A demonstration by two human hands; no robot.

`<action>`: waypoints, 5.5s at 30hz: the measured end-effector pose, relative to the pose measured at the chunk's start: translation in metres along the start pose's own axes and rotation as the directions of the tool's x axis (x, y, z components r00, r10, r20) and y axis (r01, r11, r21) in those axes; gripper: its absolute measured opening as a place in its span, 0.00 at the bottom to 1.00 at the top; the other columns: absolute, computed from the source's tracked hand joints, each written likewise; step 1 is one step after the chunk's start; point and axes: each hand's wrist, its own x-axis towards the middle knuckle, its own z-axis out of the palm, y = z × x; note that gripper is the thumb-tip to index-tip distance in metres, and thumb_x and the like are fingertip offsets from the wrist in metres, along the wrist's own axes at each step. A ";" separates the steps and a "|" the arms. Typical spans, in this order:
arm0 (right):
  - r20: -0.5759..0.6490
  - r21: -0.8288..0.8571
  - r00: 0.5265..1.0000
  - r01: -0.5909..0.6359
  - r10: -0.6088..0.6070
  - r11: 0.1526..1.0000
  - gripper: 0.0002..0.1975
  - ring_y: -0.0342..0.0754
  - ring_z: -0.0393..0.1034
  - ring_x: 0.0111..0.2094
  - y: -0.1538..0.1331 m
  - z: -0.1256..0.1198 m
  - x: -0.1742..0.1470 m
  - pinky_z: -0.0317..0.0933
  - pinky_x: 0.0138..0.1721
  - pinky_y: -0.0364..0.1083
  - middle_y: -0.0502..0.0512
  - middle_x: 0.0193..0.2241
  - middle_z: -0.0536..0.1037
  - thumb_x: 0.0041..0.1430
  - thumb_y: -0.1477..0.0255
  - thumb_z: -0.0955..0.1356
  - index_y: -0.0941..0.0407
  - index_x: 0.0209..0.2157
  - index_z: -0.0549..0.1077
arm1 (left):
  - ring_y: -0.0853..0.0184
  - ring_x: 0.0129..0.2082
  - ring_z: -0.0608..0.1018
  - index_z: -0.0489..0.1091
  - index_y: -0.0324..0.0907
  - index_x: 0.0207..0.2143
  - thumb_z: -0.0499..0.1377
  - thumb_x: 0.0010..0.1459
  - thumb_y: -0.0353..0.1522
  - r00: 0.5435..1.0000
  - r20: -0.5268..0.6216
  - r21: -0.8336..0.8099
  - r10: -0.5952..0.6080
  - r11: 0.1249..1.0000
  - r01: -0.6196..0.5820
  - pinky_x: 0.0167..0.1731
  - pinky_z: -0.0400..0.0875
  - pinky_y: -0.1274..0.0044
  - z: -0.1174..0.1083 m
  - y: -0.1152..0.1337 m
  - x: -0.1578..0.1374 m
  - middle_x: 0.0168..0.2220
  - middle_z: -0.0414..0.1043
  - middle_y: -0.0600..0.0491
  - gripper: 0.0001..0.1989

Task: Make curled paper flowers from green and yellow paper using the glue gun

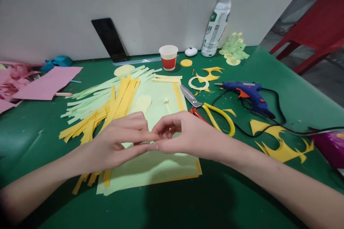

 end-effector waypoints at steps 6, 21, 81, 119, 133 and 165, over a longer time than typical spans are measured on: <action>0.100 -0.043 0.995 0.026 -0.021 0.999 0.07 0.41 0.62 0.31 -0.003 -0.006 -0.004 0.57 0.33 0.41 0.46 0.28 0.70 0.47 0.67 0.70 0.53 0.30 0.72 | 0.75 0.21 0.60 0.73 0.35 0.25 0.62 0.49 0.21 0.991 -0.120 -0.028 -0.058 0.998 0.055 0.22 0.57 0.82 0.000 0.004 0.001 0.16 0.60 0.59 0.03; -0.020 -0.035 0.999 0.038 -0.039 0.999 0.02 0.40 0.62 0.28 -0.006 0.007 -0.008 0.56 0.30 0.39 0.45 0.24 0.70 0.44 0.73 0.69 0.55 0.23 0.70 | 0.75 0.23 0.62 0.71 0.36 0.25 0.62 0.51 0.23 0.997 -0.078 -0.038 -0.014 0.999 0.011 0.25 0.60 0.82 0.003 0.008 0.001 0.20 0.67 0.57 0.04; 0.042 0.120 0.953 0.293 -0.299 0.949 0.09 0.40 0.63 0.34 0.007 0.000 -0.007 0.59 0.32 0.38 0.47 0.31 0.66 0.48 0.76 0.71 0.54 0.27 0.65 | 0.74 0.25 0.67 0.70 0.41 0.22 0.66 0.46 0.26 0.916 -0.253 -0.363 -0.311 0.908 0.209 0.25 0.62 0.80 -0.001 0.011 0.002 0.22 0.66 0.58 0.07; 0.092 0.284 0.942 0.285 -0.322 0.915 0.08 0.40 0.61 0.31 0.013 -0.007 0.005 0.56 0.31 0.41 0.48 0.27 0.68 0.52 0.67 0.69 0.56 0.26 0.69 | 0.75 0.24 0.62 0.68 0.41 0.22 0.64 0.48 0.31 0.870 -0.037 -0.363 -0.492 0.818 0.447 0.24 0.57 0.80 -0.019 0.005 0.005 0.21 0.60 0.60 0.07; -0.087 0.292 0.910 0.411 -0.405 0.863 0.15 0.40 0.60 0.27 0.008 -0.022 -0.005 0.54 0.33 0.43 0.46 0.20 0.65 0.53 0.58 0.68 0.55 0.23 0.69 | 0.75 0.23 0.62 0.69 0.42 0.23 0.65 0.48 0.32 0.850 -0.149 -0.518 -0.505 0.772 0.368 0.21 0.57 0.83 -0.037 -0.013 -0.001 0.22 0.59 0.58 0.07; -0.149 0.373 0.971 0.233 -0.190 0.898 0.15 0.34 0.54 0.15 -0.002 -0.015 -0.014 0.46 0.15 0.36 0.42 0.15 0.60 0.49 0.69 0.72 0.56 0.21 0.61 | 0.66 0.49 0.66 0.67 0.48 0.44 0.56 0.57 0.36 0.889 -0.241 -0.360 -0.390 0.886 0.291 0.43 0.67 0.77 -0.036 -0.023 0.000 0.46 0.65 0.54 0.12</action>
